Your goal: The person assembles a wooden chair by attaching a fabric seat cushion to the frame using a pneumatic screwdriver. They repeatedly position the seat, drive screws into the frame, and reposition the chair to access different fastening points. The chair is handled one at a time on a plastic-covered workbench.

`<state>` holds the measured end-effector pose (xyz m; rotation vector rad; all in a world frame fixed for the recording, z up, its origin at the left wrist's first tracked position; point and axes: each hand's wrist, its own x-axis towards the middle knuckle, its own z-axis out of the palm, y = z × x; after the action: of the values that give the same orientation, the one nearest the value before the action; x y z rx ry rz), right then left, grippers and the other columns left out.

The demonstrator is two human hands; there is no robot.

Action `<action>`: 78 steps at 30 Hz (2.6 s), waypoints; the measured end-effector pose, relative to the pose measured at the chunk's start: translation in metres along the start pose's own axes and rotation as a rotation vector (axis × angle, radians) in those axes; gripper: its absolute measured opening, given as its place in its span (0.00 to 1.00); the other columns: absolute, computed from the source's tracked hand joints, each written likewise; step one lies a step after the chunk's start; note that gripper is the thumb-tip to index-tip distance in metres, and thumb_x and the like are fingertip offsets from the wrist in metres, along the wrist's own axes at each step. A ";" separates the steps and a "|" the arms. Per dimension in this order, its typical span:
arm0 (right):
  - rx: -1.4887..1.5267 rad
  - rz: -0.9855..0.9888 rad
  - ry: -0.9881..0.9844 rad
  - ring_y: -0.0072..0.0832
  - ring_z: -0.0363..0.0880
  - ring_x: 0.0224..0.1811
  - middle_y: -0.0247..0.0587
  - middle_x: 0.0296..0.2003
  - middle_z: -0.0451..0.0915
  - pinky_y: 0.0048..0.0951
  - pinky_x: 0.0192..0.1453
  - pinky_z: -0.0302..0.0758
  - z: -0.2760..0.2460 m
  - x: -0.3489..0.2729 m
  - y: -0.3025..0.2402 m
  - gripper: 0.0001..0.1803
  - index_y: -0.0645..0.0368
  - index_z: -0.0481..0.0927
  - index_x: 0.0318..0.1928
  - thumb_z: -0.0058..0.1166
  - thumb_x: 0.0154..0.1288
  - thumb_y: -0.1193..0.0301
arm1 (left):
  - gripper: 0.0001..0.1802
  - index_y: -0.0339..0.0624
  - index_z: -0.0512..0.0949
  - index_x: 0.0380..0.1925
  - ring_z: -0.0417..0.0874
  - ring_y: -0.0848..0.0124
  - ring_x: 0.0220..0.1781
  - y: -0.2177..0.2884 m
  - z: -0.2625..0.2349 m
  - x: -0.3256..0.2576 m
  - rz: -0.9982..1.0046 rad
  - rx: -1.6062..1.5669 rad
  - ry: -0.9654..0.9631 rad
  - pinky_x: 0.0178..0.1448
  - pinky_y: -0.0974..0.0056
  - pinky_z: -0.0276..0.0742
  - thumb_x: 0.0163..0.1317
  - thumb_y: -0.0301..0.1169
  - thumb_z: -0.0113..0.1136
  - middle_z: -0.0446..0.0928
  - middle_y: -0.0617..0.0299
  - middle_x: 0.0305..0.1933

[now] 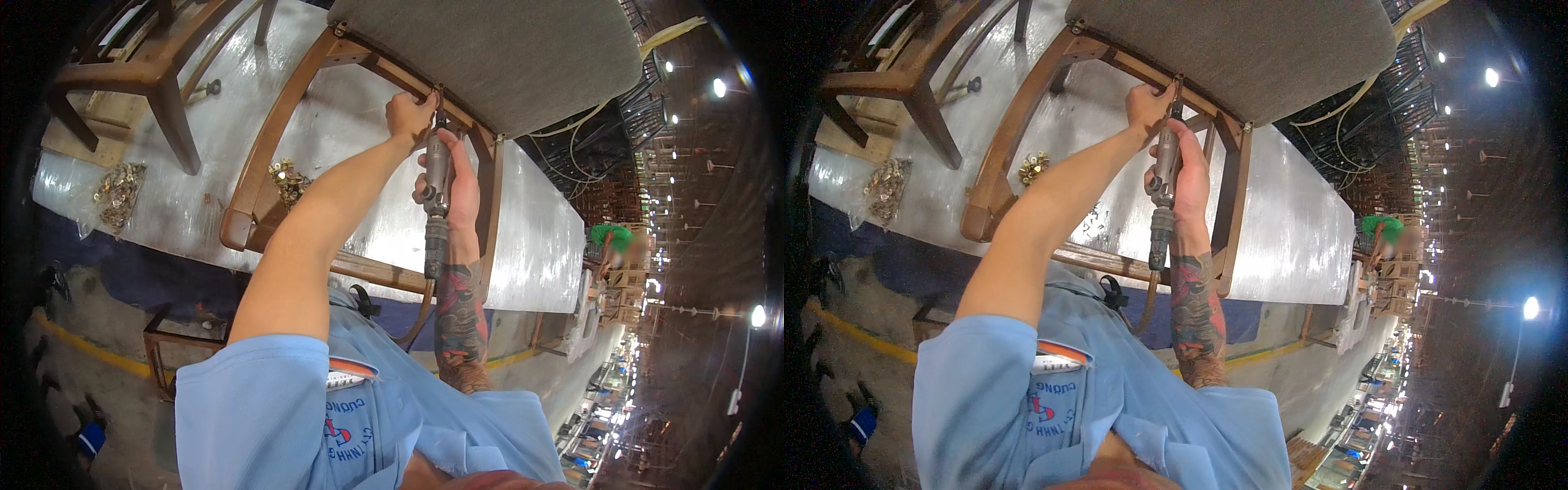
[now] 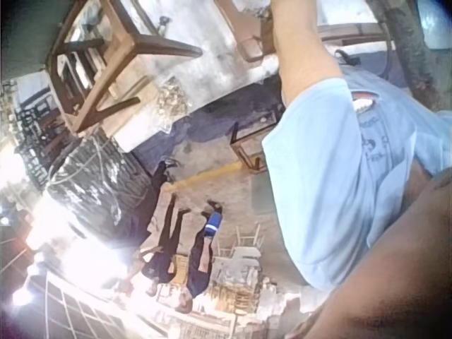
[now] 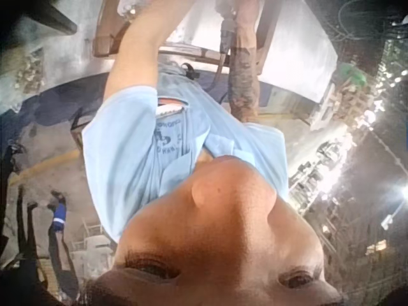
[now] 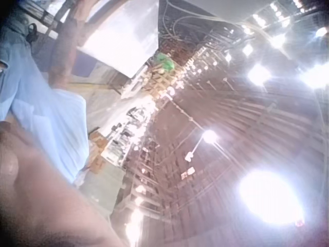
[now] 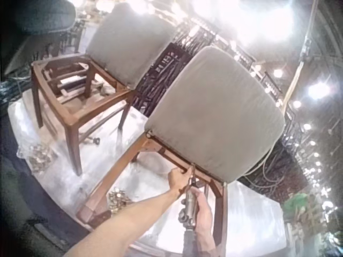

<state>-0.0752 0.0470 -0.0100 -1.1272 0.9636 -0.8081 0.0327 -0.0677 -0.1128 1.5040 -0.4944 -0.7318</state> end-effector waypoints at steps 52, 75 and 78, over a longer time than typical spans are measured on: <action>-0.145 -0.213 0.060 0.24 0.81 0.43 0.39 0.42 0.85 0.27 0.48 0.76 -0.011 0.019 0.022 0.25 0.58 0.84 0.50 0.55 0.66 0.51 | 0.30 0.32 0.78 0.32 0.76 0.64 0.25 -0.034 -0.014 0.078 -0.263 -0.314 -0.633 0.31 0.54 0.74 0.60 0.55 0.65 0.79 0.57 0.29; -0.346 -0.432 0.018 0.47 0.81 0.51 0.54 0.48 0.83 0.40 0.58 0.74 -0.063 -0.100 0.034 0.21 0.59 0.80 0.54 0.52 0.68 0.59 | 0.26 0.21 0.60 0.65 0.76 0.59 0.63 0.025 -0.071 0.022 -0.380 -0.107 -0.816 0.66 0.67 0.77 0.67 0.16 0.51 0.70 0.43 0.62; -0.351 -0.417 -0.006 0.48 0.81 0.51 0.55 0.49 0.82 0.40 0.59 0.73 -0.064 -0.100 0.034 0.21 0.60 0.78 0.56 0.52 0.70 0.60 | 0.25 0.20 0.63 0.62 0.77 0.59 0.63 0.020 -0.069 0.024 -0.372 -0.134 -0.742 0.64 0.68 0.80 0.67 0.18 0.54 0.72 0.44 0.60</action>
<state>-0.1707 0.1221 -0.0311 -1.6696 0.8979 -0.9898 0.1007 -0.0368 -0.0987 1.1746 -0.7025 -1.6037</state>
